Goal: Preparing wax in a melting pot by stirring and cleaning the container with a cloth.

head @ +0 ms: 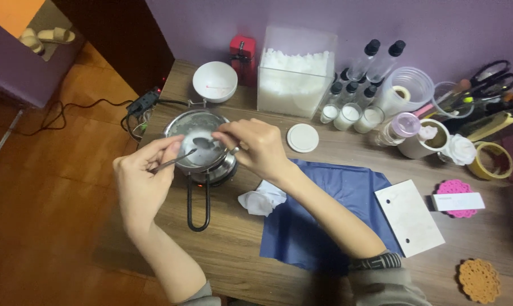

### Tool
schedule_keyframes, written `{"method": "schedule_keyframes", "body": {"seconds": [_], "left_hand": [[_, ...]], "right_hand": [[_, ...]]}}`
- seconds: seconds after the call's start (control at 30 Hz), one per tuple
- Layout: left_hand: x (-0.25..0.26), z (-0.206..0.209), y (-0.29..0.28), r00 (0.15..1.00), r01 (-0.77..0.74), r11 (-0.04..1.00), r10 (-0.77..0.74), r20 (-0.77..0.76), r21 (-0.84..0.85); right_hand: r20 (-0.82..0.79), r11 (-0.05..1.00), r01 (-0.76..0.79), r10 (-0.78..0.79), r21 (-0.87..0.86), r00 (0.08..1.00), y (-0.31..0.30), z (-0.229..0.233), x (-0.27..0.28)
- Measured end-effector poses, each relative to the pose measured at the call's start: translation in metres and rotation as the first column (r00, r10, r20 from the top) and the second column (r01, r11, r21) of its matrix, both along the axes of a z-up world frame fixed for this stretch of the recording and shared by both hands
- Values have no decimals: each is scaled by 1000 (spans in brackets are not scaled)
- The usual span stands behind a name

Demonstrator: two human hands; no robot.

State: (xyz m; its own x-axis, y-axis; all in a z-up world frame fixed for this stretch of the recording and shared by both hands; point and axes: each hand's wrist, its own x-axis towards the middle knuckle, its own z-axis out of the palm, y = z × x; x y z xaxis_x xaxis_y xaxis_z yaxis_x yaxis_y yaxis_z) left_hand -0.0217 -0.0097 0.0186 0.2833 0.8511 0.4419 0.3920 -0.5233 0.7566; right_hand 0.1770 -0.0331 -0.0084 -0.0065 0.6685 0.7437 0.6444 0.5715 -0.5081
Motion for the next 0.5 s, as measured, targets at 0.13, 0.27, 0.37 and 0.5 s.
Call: {"method": "schedule_keyframes", "body": {"seconds": [0.13,0.27,0.37,0.5], "left_hand": [[-5,-2,1,1000,-25,1000,25,-2,14],[-10,-3,2,997,-46,999,47,-56,15],[-12,-3,-4,998,-56,998,55,-33,-24],[-26,-9,-25,957,-203,947,137,-257,-248]], "right_hand": [[-17,999,24,-25,-48,1000,0,-2,0],[-13,998,37,-38,-47,999,3,-6,0],[-13,997,55,-55,-48,998,5,-8,1],[-37,995,55,-59,-89,998,5,-8,13]]}}
